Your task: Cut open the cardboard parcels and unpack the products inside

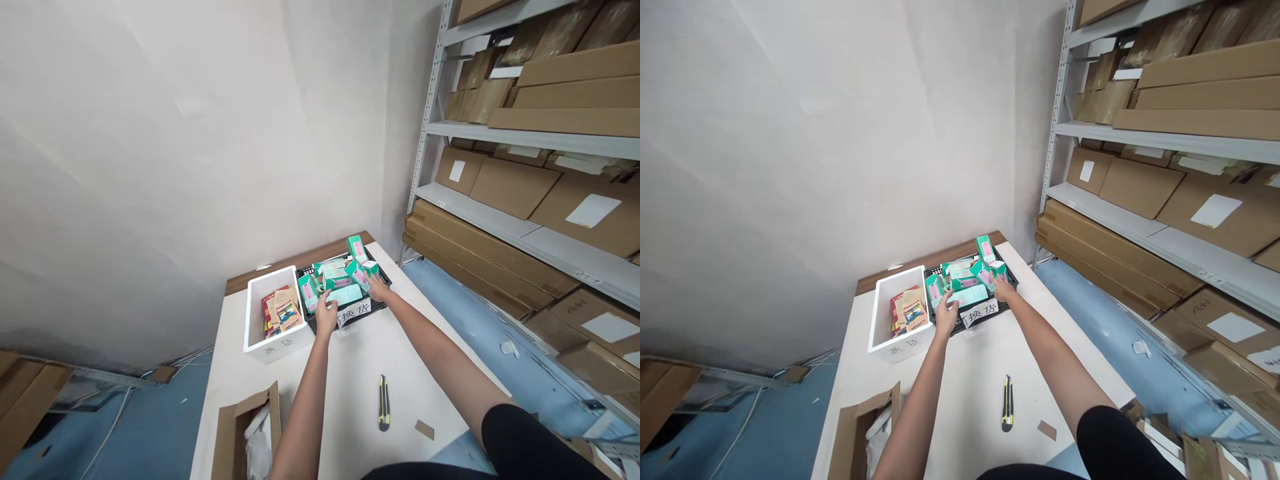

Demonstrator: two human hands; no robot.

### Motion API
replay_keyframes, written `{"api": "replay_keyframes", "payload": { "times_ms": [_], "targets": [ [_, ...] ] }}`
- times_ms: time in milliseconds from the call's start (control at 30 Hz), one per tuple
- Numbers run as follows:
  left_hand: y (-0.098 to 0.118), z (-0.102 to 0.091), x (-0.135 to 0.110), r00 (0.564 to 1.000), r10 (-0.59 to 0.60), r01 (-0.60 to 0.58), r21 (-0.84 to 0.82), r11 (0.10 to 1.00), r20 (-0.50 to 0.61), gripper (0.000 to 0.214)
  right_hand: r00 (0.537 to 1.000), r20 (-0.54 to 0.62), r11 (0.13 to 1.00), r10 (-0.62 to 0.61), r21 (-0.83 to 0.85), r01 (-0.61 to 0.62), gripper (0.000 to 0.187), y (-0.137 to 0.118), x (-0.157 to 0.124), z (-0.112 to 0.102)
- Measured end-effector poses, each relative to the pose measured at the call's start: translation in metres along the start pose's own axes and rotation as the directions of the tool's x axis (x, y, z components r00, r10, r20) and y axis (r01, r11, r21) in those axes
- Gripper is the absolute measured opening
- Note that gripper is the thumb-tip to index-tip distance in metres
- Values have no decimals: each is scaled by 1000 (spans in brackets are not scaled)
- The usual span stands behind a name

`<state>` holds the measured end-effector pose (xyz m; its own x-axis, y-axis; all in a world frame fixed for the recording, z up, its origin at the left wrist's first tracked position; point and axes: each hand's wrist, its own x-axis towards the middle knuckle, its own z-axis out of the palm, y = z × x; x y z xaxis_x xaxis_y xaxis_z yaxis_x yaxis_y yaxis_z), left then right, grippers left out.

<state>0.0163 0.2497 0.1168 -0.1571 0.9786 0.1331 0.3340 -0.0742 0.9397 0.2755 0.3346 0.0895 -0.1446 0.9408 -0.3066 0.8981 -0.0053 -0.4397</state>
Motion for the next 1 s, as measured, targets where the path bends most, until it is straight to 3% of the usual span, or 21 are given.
{"api": "replay_keyframes", "payload": {
  "times_ms": [133,200,333,467,600,767,1000],
  "targets": [
    [12,-10,-26,999,53,-53,35,998,-1,49,990,41,990,137,-42,-135,104,-9,-4,-10],
    [17,-25,-36,997,77,-78,59,995,14,48,991,0,991,132,2,-132,108,-16,-9,-9],
    [29,-70,-55,990,125,-133,159,978,59,44,976,-203,987,-73,128,100,106,-42,-34,5],
    [41,-114,-89,976,191,-214,273,938,107,45,911,-337,933,-236,184,310,100,-88,-85,29],
    [42,-150,-140,961,231,-272,389,880,149,51,815,-404,830,-415,200,521,100,-139,-147,52],
    [20,-194,-216,991,124,-136,464,875,56,52,744,-376,711,-552,254,656,97,-185,-209,86],
    [-48,-249,-302,997,-73,49,525,850,25,58,780,-199,704,-594,342,623,93,-216,-261,150]
  ]
}}
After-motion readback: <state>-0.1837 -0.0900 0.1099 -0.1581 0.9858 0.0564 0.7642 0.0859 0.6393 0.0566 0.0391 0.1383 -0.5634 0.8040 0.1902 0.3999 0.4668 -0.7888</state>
